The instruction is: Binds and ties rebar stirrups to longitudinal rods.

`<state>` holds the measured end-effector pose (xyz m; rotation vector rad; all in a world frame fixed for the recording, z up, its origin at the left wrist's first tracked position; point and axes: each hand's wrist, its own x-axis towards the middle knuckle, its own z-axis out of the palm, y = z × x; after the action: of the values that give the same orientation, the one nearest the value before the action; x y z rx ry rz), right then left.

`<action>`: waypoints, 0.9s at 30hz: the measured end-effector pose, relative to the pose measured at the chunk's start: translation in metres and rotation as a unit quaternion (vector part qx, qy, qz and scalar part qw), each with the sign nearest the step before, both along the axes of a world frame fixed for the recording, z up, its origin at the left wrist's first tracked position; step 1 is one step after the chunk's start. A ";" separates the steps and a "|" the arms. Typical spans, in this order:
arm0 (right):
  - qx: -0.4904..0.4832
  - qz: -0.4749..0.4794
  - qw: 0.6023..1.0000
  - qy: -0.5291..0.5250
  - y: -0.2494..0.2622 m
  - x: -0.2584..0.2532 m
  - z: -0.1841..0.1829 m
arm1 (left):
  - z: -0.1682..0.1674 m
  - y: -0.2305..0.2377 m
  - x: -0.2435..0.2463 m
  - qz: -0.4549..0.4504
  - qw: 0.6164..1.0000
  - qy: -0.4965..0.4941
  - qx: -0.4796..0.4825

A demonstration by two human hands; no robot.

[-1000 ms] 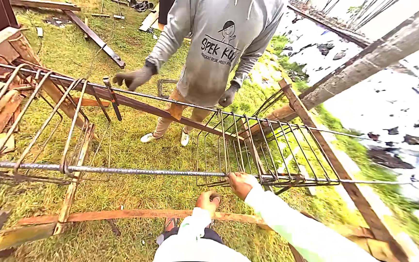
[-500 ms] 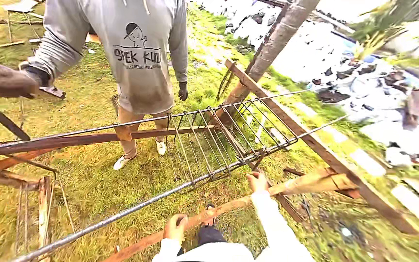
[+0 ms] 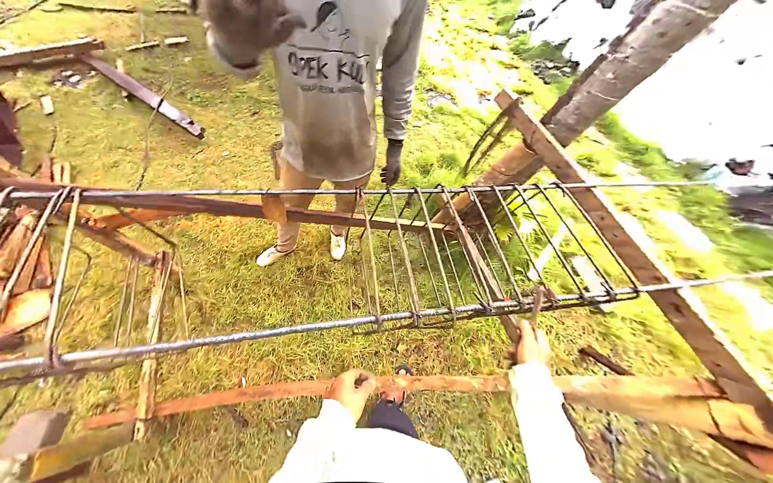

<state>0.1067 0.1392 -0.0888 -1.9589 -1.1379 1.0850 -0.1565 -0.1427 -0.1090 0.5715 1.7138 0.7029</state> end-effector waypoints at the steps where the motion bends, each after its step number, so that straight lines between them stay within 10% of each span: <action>1: -0.001 -0.001 1.000 -0.022 0.001 0.004 0.011 | 0.006 0.001 0.002 -0.009 1.000 -0.010 -0.002; 9: 0.181 0.261 0.928 -0.193 -0.026 0.061 0.212 | 0.070 0.009 0.001 -0.065 0.991 -0.067 0.097; 13: 0.022 0.347 0.923 -0.168 -0.089 0.004 0.317 | 0.102 0.025 0.008 -0.007 0.954 -0.174 0.242; 19: -0.104 0.547 0.799 -0.225 -0.092 -0.071 0.257 | 0.141 0.045 0.021 0.121 0.836 -0.506 0.177; 27: -0.137 0.602 0.632 -0.469 -0.069 -0.162 0.213 | 0.132 0.047 0.027 0.360 0.722 -0.589 0.045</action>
<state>-0.0558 0.0702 0.1242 -1.8386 -3.3408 0.6494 -0.1294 -0.0959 0.0235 -0.5249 0.5916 1.3173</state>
